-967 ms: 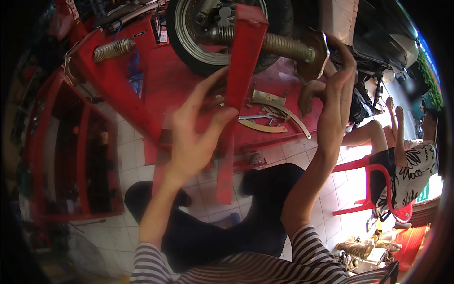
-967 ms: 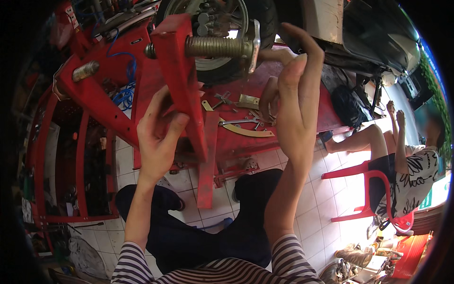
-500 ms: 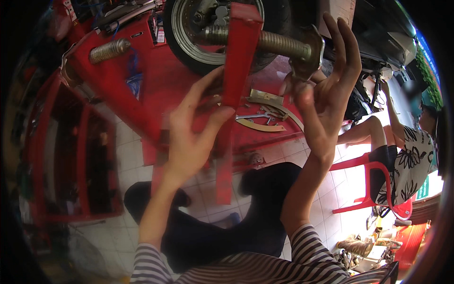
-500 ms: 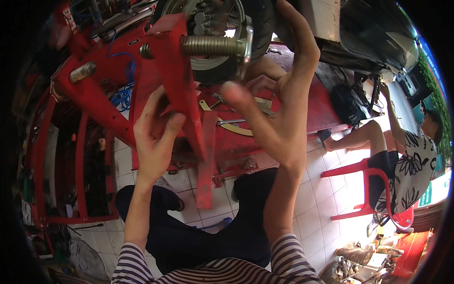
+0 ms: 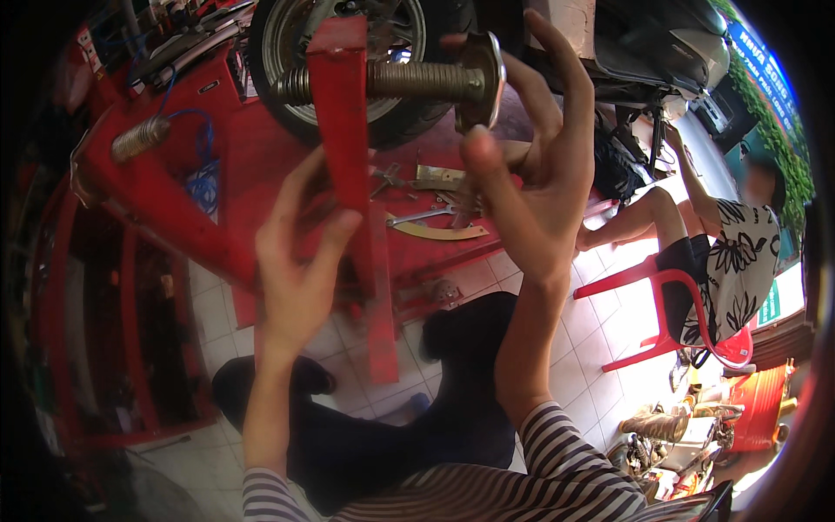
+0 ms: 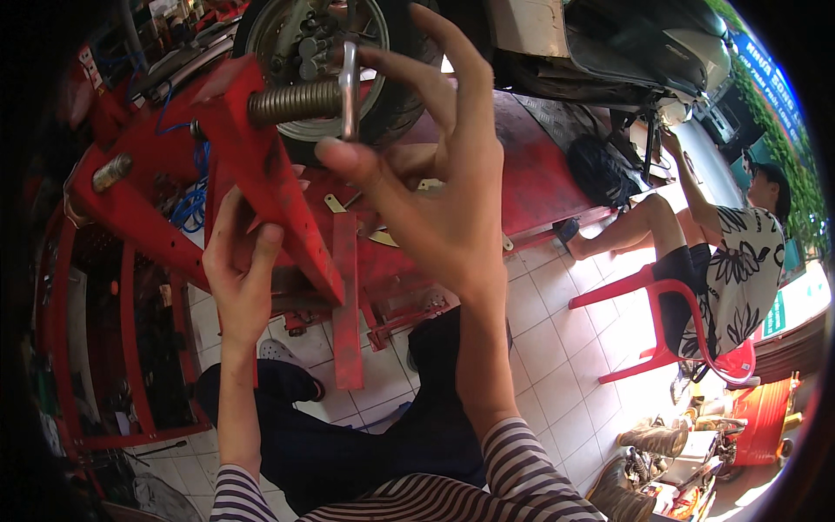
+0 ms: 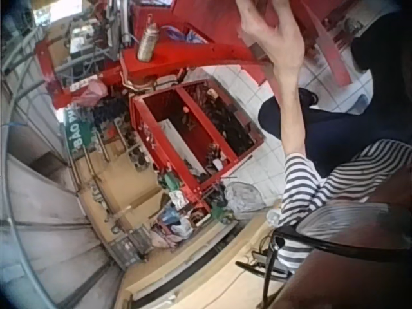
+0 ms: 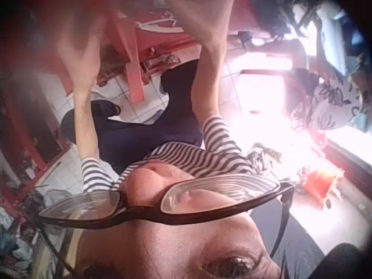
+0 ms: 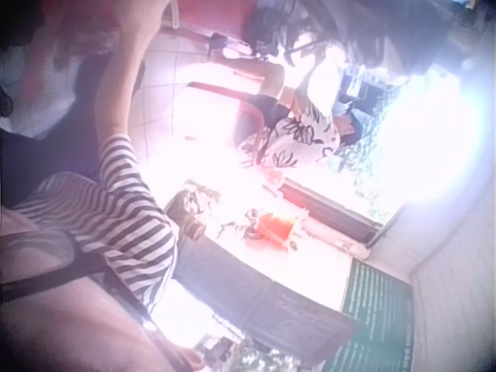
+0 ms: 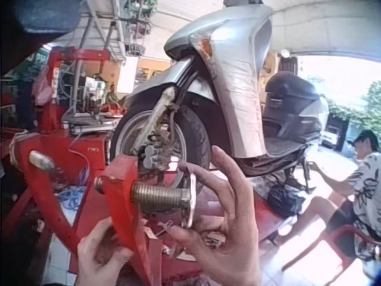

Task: The person picks up a curved metal part and sets it aside, then threads a large metal bolt through a red metal frame and spins a nut onto the bolt by hand.

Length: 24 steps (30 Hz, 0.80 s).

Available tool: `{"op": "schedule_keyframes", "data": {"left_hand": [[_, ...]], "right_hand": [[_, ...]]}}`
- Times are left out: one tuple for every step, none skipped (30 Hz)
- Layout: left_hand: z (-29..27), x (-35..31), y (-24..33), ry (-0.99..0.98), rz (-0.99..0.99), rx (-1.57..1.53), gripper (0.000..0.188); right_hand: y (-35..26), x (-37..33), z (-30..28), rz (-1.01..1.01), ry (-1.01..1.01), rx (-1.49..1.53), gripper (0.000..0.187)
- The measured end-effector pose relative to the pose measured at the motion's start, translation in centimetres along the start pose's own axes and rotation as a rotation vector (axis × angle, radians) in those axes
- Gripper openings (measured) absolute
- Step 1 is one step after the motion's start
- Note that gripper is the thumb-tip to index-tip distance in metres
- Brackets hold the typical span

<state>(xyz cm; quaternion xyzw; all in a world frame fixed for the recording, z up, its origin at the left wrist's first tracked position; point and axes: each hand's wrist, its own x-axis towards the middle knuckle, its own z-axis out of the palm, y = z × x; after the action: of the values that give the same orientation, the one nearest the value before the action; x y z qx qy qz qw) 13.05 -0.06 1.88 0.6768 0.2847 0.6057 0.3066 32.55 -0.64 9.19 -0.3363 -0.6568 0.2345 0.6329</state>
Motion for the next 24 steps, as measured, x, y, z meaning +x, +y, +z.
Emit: {"op": "schedule_keyframes", "data": {"left_hand": [[-0.1,0.0,-0.1,-0.003,0.005,0.014,0.049],[0.0,0.0,0.0,-0.003,-0.001,-0.014,0.049],[0.1,0.0,0.0,-0.003,-0.006,-0.041,0.049],[0.2,0.0,0.1,-0.003,-0.012,-0.069,0.049],[0.3,0.1,0.2,0.0,-0.01,-0.071,0.049],[0.4,0.2,0.3,0.003,-0.009,-0.073,0.049],[0.4,0.2,0.4,0.005,-0.008,-0.075,0.049],[0.4,0.2,0.4,0.006,-0.011,-0.068,0.049],[0.3,0.1,0.3,0.007,-0.015,-0.06,0.049],[0.2,0.0,0.3,0.009,-0.019,-0.053,0.049],[0.1,0.0,0.3,0.009,-0.021,-0.045,0.049],[0.1,0.1,0.2,0.009,-0.024,-0.037,0.049],[0.1,0.0,0.2,0.009,-0.027,-0.029,0.05],[0.1,0.0,0.1,0.011,-0.032,-0.01,0.05],[0.0,0.0,0.1,0.012,-0.038,0.009,0.049],[0.0,0.1,0.0,0.013,-0.043,0.027,0.049],[0.0,0.0,-0.1,0.015,-0.035,0.008,0.049],[0.1,0.0,-0.2,0.016,-0.027,-0.011,0.049],[0.1,0.0,-0.3,0.017,-0.018,-0.031,0.049],[0.0,0.0,-0.2,0.022,-0.019,-0.028,0.049],[0.0,0.0,-0.2,0.023,-0.02,-0.027,0.049],[-0.1,0.0,-0.2,0.025,-0.021,-0.025,0.049],[-0.1,0.0,-0.1,0.013,-0.034,-0.017,0.049],[-0.2,0.1,0.2,0.001,-0.047,-0.009,0.049]], "right_hand": [[-0.2,-0.1,-0.4,0.098,-0.014,0.067,0.077],[-0.4,-0.2,-0.9,0.197,-0.021,0.135,0.077],[-0.1,0.0,-1.3,0.202,-0.056,0.223,0.077],[0.5,0.4,-1.3,0.082,-0.066,0.165,0.074],[1.1,0.7,-1.2,-0.038,-0.069,0.109,0.072],[2.2,1.1,-0.3,-0.283,-0.046,-0.095,0.071],[2.4,1.1,-0.1,-0.354,-0.036,-0.201,0.072],[2.4,1.1,0.2,-0.423,-0.022,-0.305,0.075],[1.5,0.6,0.4,-0.321,-0.024,-0.311,0.077],[1.3,0.4,0.2,-0.209,-0.042,-0.202,0.073],[0.9,0.1,0.2,-0.099,-0.047,-0.092,0.07],[0.9,0.0,-0.5,0.022,-0.069,0.133,0.064],[0.9,0.0,-0.3,0.029,-0.048,0.18,0.063],[0.8,0.0,0.0,0.036,-0.025,0.226,0.062],[0.9,0.0,1.1,-0.07,0.04,0.094,0.066],[0.8,0.1,2.2,-0.176,0.107,-0.038,0.072],[0.7,0.0,2.2,-0.153,0.087,-0.072,0.071],[0.5,-0.1,2.1,-0.132,0.067,-0.105,0.07],[0.4,-0.2,2.2,-0.113,0.045,-0.137,0.07],[0.6,-0.1,1.0,-0.004,-0.054,-0.064,0.065],[0.8,0.1,0.4,0.02,-0.083,0.023,0.062],[0.9,0.3,-0.2,0.046,-0.111,0.109,0.06],[0.7,0.6,-0.6,0.077,-0.133,0.192,0.06],[1.1,0.2,0.5,-0.073,-0.017,0.101,0.059]]}}
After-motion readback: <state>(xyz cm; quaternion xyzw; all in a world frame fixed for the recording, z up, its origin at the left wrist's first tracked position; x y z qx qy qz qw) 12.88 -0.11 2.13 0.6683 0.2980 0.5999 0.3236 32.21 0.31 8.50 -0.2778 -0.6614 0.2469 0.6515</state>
